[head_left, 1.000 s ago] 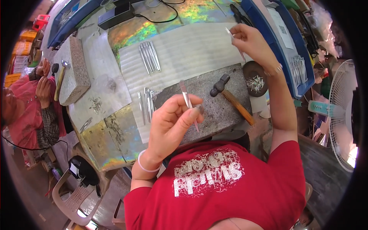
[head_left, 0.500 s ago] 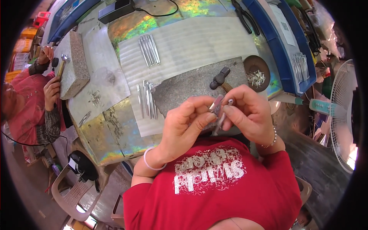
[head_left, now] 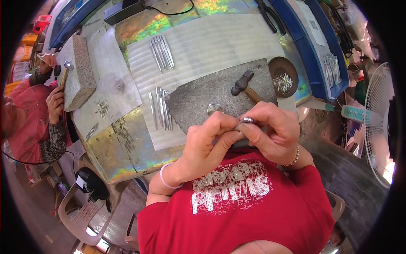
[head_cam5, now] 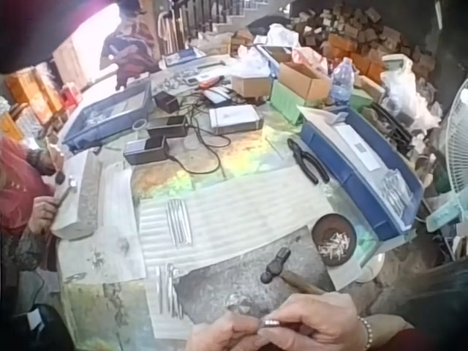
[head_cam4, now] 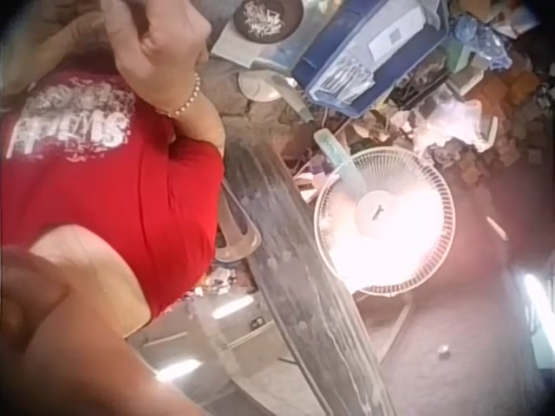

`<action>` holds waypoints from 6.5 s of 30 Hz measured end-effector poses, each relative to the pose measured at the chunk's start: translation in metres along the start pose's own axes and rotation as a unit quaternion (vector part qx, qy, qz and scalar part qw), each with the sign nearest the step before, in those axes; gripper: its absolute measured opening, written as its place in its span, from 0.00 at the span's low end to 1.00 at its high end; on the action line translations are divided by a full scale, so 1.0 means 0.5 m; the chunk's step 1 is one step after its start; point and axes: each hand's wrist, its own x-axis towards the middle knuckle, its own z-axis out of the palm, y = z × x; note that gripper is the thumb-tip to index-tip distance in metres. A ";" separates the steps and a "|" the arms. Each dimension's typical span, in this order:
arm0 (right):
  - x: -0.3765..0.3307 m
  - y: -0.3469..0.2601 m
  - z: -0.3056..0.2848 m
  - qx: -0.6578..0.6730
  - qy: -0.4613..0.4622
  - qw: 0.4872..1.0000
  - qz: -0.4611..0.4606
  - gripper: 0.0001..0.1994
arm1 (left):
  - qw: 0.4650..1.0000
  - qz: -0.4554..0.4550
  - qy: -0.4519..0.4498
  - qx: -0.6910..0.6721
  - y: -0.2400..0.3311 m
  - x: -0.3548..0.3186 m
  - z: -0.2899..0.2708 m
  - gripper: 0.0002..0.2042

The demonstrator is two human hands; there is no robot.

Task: Hammering and shaping small metal components on a workbench using a punch tool.

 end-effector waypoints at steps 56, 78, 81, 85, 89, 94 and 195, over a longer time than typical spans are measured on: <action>-0.052 0.050 0.041 0.408 0.138 0.864 0.260 0.06 | 0.901 -0.308 -0.238 -0.193 0.028 0.070 -0.038 0.11; 0.224 0.147 -0.116 -0.254 -0.033 0.966 0.025 0.16 | 0.864 -0.002 0.152 -0.480 -0.029 -0.002 -0.048 0.03; 0.085 0.060 -0.049 0.147 -0.159 0.971 0.102 0.21 | 0.845 -0.035 0.152 -0.511 -0.033 0.003 -0.029 0.03; 0.015 0.048 -0.017 0.357 -0.110 0.911 0.176 0.11 | 0.858 -0.062 0.087 -0.503 -0.032 0.008 0.003 0.03; 0.005 0.067 0.012 0.346 -0.039 0.935 0.073 0.07 | 0.895 -0.141 0.062 -0.419 -0.034 -0.020 -0.001 0.04; 0.005 0.052 0.023 0.420 -0.080 0.882 0.199 0.05 | 0.925 -0.203 0.000 -0.321 -0.007 -0.037 -0.013 0.10; -0.013 0.234 -0.225 -0.254 0.159 0.941 0.156 0.09 | 0.966 0.051 0.218 0.129 0.011 -0.045 -0.105 0.14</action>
